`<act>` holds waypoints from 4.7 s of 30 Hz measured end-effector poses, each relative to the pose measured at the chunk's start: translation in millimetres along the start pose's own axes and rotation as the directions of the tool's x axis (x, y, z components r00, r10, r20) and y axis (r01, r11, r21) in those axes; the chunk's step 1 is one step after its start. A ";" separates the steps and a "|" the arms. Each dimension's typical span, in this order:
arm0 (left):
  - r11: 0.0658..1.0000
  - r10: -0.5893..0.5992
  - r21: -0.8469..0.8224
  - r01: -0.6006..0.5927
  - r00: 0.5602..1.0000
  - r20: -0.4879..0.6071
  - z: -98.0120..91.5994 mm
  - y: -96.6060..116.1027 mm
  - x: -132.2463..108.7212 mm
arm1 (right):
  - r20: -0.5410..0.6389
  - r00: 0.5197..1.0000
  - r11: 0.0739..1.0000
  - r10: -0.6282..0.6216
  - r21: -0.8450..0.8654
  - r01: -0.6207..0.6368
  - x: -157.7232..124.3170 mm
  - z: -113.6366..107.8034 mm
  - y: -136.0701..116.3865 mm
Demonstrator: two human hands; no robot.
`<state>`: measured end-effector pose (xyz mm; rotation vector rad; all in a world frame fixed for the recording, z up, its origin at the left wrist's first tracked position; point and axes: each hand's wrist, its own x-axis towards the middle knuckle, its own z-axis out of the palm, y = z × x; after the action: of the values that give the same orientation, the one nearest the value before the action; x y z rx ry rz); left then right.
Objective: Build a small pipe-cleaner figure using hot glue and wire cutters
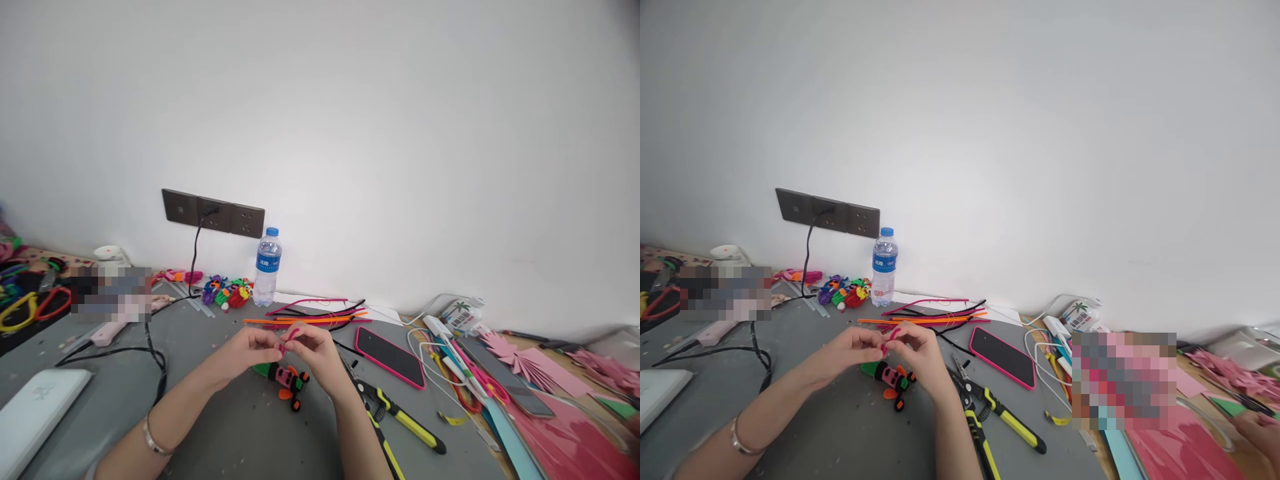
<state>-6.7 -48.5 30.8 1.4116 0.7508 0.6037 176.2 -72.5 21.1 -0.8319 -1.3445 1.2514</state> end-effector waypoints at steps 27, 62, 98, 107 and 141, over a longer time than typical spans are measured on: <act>0.933 0.061 -0.280 -0.227 0.866 -0.497 11.5 -21.6 11.4 | -0.230 0.906 0.930 -0.356 -0.185 0.319 4.4 23.3 23.1; 0.975 0.063 -0.189 -0.120 0.958 -0.280 8.6 -4.2 4.6 | -0.141 0.940 0.919 -0.312 -0.296 0.261 0.9 9.9 5.8; 0.979 0.149 -0.068 -0.191 0.905 -0.399 11.4 -15.3 10.2 | -0.104 0.994 1.000 -0.030 0.000 0.030 3.8 5.0 7.3; 0.968 0.232 0.039 -0.247 0.827 -0.512 10.5 -19.1 11.3 | -0.193 0.976 0.994 -0.100 0.015 0.105 7.3 17.6 23.1; 0.808 0.486 0.544 -0.225 0.776 -0.402 2.6 -23.7 14.2 | -0.214 0.973 0.993 -0.091 -0.090 0.073 8.2 16.7 35.8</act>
<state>2.8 -41.3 5.8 1.8985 1.1195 1.2197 152.5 -61.0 -9.5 -0.9324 -1.2458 1.0156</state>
